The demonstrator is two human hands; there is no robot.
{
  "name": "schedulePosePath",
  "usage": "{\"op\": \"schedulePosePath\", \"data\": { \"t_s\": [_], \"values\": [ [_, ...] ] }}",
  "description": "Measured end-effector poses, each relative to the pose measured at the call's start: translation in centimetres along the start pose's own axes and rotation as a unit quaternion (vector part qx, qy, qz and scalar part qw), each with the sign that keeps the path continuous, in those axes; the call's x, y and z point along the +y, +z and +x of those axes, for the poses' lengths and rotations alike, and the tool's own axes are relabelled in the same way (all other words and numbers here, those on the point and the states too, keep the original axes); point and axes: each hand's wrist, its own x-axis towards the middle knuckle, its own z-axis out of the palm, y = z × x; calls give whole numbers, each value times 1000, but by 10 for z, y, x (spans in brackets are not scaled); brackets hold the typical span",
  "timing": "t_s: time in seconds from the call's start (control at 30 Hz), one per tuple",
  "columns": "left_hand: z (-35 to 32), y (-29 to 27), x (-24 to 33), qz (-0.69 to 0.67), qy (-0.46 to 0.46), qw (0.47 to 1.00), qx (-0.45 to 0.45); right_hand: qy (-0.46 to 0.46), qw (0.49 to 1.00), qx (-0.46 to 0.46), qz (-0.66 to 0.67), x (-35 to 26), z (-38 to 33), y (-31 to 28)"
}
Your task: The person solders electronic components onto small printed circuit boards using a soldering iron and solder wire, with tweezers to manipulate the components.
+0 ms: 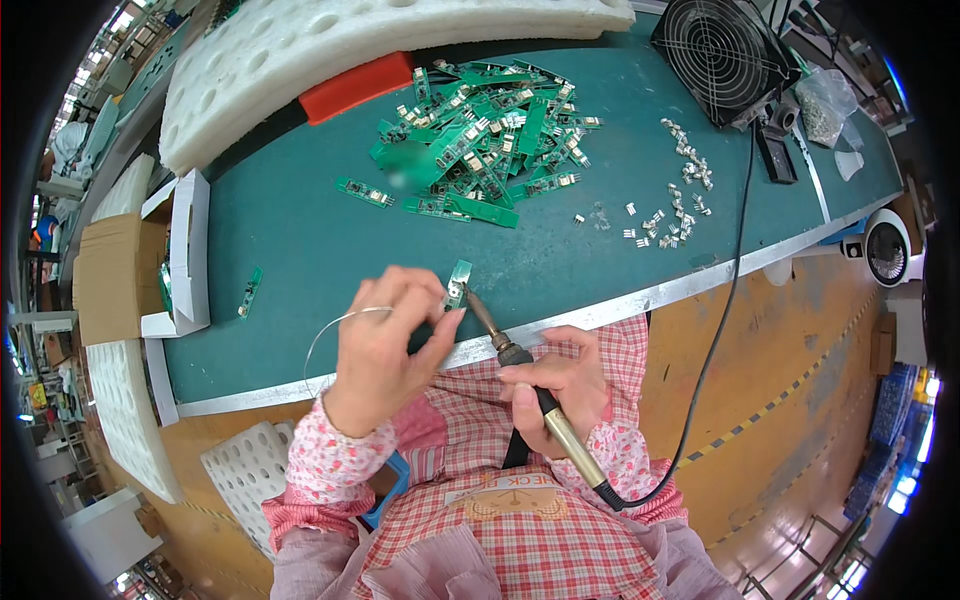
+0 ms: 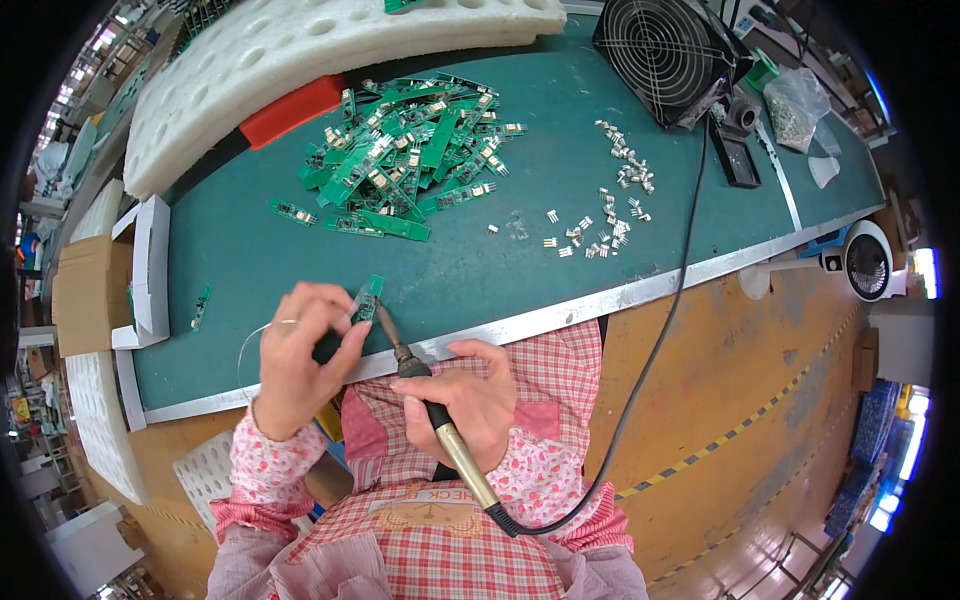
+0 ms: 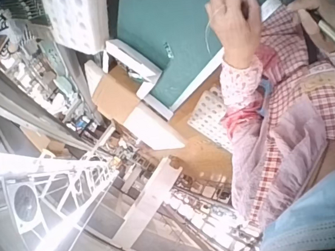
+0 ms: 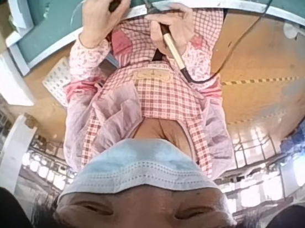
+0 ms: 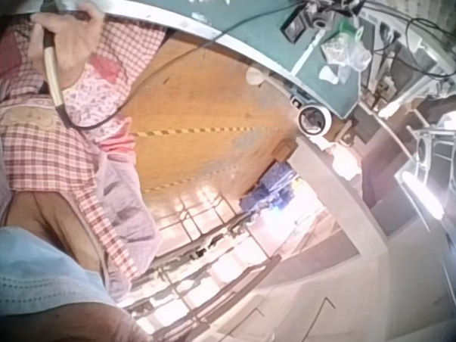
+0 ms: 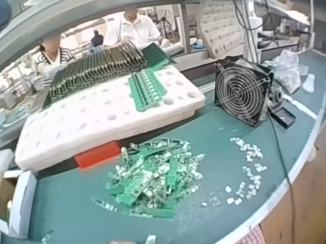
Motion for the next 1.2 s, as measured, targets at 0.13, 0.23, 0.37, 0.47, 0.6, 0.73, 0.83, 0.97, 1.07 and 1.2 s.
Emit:
{"op": "schedulePosePath", "data": {
  "t_s": [0.13,0.23,0.37,0.47,0.6,0.73,0.83,0.97,1.07,1.2],
  "values": [
    [18,-21,-4,-20,4,996,-91,-33,999,-3,-22,-1,-2,3],
    [23,-22,-19,-37,35,990,-130,-43,999,-2,-34,-2,-3,4],
    [25,-20,-22,-29,39,990,-133,-53,998,-2,-46,-4,-5,7],
    [24,-17,-24,-19,54,991,-118,-55,997,3,-51,-2,-8,8],
    [25,-17,-23,-11,56,992,-111,-34,999,-23,-30,-3,-6,-2],
    [25,-17,-23,-2,58,992,-109,-26,999,-10,-37,-1,-4,-15],
    [25,-18,-21,-1,56,992,-110,-25,999,6,-43,3,-2,-24],
    [25,-21,-21,0,63,992,-113,-14,992,27,-122,8,13,-31],
    [29,-32,-16,-81,3,987,-136,-53,967,70,-240,18,37,-30],
    [38,-40,-10,9,134,964,-230,-61,954,40,-290,34,54,-31]
  ]
}}
